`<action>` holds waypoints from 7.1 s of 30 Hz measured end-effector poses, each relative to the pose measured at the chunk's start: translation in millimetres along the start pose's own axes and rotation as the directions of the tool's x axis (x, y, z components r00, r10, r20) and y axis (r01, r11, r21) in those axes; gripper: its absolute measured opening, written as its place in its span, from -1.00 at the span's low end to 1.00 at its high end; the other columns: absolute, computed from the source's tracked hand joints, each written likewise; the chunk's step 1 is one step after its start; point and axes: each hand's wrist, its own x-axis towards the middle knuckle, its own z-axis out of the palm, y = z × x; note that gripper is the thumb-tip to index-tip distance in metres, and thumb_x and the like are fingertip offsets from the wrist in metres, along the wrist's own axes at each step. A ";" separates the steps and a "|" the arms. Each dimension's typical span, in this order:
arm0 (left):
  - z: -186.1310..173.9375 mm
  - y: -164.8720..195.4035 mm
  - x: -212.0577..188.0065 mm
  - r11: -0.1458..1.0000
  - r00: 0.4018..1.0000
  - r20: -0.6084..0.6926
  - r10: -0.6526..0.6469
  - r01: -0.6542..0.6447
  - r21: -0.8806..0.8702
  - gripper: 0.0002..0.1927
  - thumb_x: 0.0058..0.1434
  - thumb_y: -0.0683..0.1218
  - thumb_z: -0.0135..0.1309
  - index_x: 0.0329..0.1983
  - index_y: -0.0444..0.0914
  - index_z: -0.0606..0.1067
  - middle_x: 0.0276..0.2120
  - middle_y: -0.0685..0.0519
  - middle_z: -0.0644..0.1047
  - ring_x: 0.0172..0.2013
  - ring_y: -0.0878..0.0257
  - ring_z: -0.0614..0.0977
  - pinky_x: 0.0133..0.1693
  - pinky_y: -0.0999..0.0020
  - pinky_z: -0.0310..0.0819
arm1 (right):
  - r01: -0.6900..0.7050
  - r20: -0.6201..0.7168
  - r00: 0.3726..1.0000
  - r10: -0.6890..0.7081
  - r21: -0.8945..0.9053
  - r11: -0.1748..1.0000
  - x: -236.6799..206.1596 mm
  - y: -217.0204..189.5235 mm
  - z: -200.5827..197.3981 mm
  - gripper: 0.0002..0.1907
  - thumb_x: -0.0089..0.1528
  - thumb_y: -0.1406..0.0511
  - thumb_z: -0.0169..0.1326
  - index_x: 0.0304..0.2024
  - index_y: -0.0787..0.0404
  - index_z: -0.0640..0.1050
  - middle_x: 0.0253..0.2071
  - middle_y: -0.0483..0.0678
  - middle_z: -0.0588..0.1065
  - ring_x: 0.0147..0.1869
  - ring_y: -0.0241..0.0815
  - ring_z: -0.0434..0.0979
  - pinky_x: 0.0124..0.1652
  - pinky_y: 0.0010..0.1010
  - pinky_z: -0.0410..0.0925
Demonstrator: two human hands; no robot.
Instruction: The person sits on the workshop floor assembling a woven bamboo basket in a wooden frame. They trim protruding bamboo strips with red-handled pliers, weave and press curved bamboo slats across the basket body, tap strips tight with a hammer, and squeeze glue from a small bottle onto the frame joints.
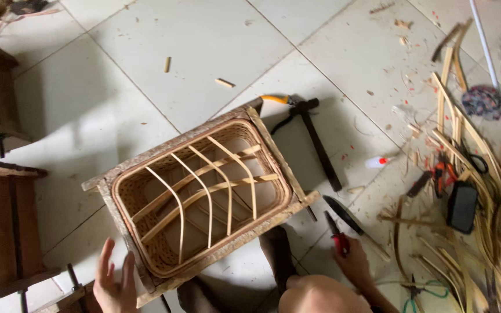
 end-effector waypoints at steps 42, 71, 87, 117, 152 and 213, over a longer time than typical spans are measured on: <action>30.1 -9.2 205.4 0.613 0.815 0.567 0.118 -0.509 0.604 -0.48 0.32 0.27 -0.08 0.16 -0.14 0.45 0.03 -0.13 0.58 -0.15 0.11 0.67 -0.37 0.21 0.70 | -0.136 0.175 0.985 -0.007 0.789 0.600 91.3 -153.8 -45.2 -0.57 0.36 0.12 0.00 0.15 0.26 0.42 -0.10 0.06 0.57 -0.09 -0.08 0.55 -0.13 -0.32 0.35; 237.5 120.9 189.9 0.320 0.320 0.432 0.843 -0.944 0.075 -0.72 0.21 -0.10 0.12 -0.01 -0.18 0.60 0.06 0.02 0.57 0.08 0.15 0.59 0.00 0.20 0.58 | -0.664 0.882 0.470 0.036 0.326 0.673 126.5 -311.2 -59.1 -0.47 -0.01 0.06 0.17 0.00 0.05 0.53 -0.11 -0.18 0.45 -0.08 -0.31 0.32 -0.26 -0.41 0.27; 250.9 103.9 185.6 0.296 0.330 0.425 0.843 -0.944 0.147 -0.66 0.16 -0.14 0.12 0.02 -0.18 0.61 0.11 0.07 0.55 0.07 0.20 0.58 -0.04 0.24 0.62 | -0.715 0.870 0.488 -0.069 0.444 0.540 122.3 -328.6 -56.3 -0.53 0.14 0.09 0.18 0.02 0.16 0.48 -0.11 -0.02 0.50 -0.09 -0.23 0.53 -0.34 -0.41 0.50; 246.3 110.5 187.8 0.092 0.169 0.591 0.789 -0.983 0.157 -0.56 0.17 -0.10 0.12 0.15 -0.15 0.53 0.21 -0.03 0.47 0.21 0.11 0.51 0.14 0.16 0.53 | -0.657 0.897 0.436 -0.069 0.370 0.657 126.5 -306.1 -50.4 -0.37 0.18 -0.01 0.15 0.14 0.23 0.40 0.00 0.04 0.45 0.07 -0.08 0.44 -0.06 -0.15 0.42; 38.6 -74.0 -16.0 0.637 0.722 0.564 -0.401 0.663 -0.394 -0.32 0.11 0.10 0.20 0.29 -0.19 0.39 0.09 -0.10 0.59 0.06 0.03 0.61 0.01 -0.02 0.46 | 0.421 -0.110 0.897 -0.427 -0.080 0.904 -43.1 19.3 4.3 -0.56 0.14 0.29 0.14 0.08 0.24 0.46 0.04 0.17 0.43 0.13 0.18 0.41 0.06 -0.04 0.29; 51.9 -43.6 -56.1 0.941 0.999 -0.033 0.038 -0.025 0.338 -0.27 0.33 0.04 -0.01 0.48 -0.37 0.16 0.25 -0.41 0.35 0.25 -0.21 0.46 0.16 -0.05 0.46 | 0.669 -0.337 0.636 -0.694 -0.206 0.714 186.1 -257.5 -38.1 -0.52 0.18 -0.01 0.28 -0.09 0.23 0.63 -0.41 -0.14 0.41 -0.32 -0.22 0.29 -0.20 -0.23 0.16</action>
